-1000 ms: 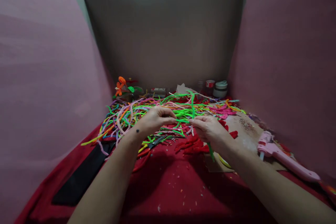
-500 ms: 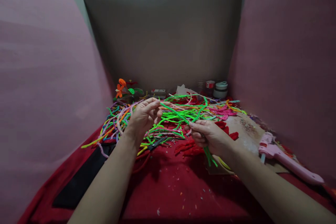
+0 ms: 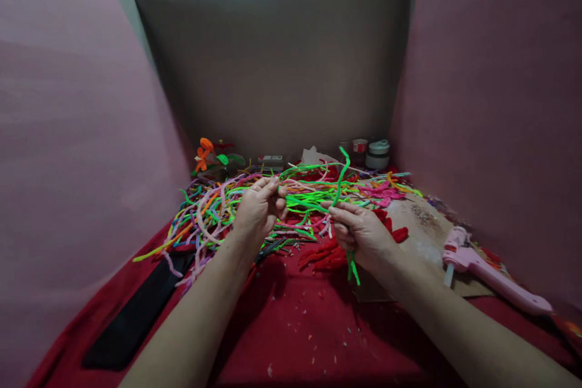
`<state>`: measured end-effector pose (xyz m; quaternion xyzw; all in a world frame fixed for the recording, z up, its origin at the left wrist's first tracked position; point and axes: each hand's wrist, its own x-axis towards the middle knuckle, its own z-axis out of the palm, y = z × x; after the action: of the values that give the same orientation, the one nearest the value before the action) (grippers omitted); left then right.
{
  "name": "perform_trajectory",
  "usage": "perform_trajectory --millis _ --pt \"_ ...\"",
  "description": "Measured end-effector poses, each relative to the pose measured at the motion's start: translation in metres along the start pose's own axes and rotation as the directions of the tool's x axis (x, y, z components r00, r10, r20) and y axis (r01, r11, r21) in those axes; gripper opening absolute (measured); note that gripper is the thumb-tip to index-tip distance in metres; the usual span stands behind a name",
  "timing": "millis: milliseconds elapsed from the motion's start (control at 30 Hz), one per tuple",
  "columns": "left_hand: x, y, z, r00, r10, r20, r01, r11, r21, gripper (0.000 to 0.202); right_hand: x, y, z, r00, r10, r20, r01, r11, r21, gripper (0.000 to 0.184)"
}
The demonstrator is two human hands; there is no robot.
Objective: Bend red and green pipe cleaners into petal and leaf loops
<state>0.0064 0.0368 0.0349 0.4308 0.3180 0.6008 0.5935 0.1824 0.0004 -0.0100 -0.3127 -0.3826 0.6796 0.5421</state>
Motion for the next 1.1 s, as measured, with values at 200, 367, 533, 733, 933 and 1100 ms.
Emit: perform_trajectory --millis 200,367,533,733,933,1100 --pt "-0.005 -0.005 0.006 0.921 0.379 -0.087 -0.363 0.918 0.16 0.016 -0.004 0.01 0.007 0.999 0.024 0.033 -0.016 0.972 -0.236 0.034" --pt "0.0 -0.002 0.0 0.922 0.378 -0.076 -0.369 0.922 0.114 0.009 -0.003 0.012 0.012 0.996 0.051 0.077 -0.024 0.947 -0.32 0.039" --pt "0.008 -0.015 -0.007 0.997 0.029 -0.067 -0.031 0.999 -0.038 0.011 0.004 0.003 0.013 0.997 0.019 0.075 -0.008 0.989 -0.151 0.033" --pt "-0.013 -0.031 0.012 0.912 -0.296 0.285 0.273 0.955 0.116 0.024 -0.001 0.008 0.016 0.949 0.201 0.245 -0.178 0.978 -0.112 0.023" --pt "-0.005 -0.016 0.004 0.976 -0.085 0.199 0.087 0.996 0.0 0.014 -0.006 0.016 0.013 0.939 0.24 0.246 -0.231 0.971 -0.066 0.024" --pt "-0.001 0.001 -0.001 0.986 0.147 -0.076 -0.15 0.988 -0.039 0.01 -0.005 0.018 0.012 0.958 0.242 0.154 -0.234 0.97 -0.066 0.022"
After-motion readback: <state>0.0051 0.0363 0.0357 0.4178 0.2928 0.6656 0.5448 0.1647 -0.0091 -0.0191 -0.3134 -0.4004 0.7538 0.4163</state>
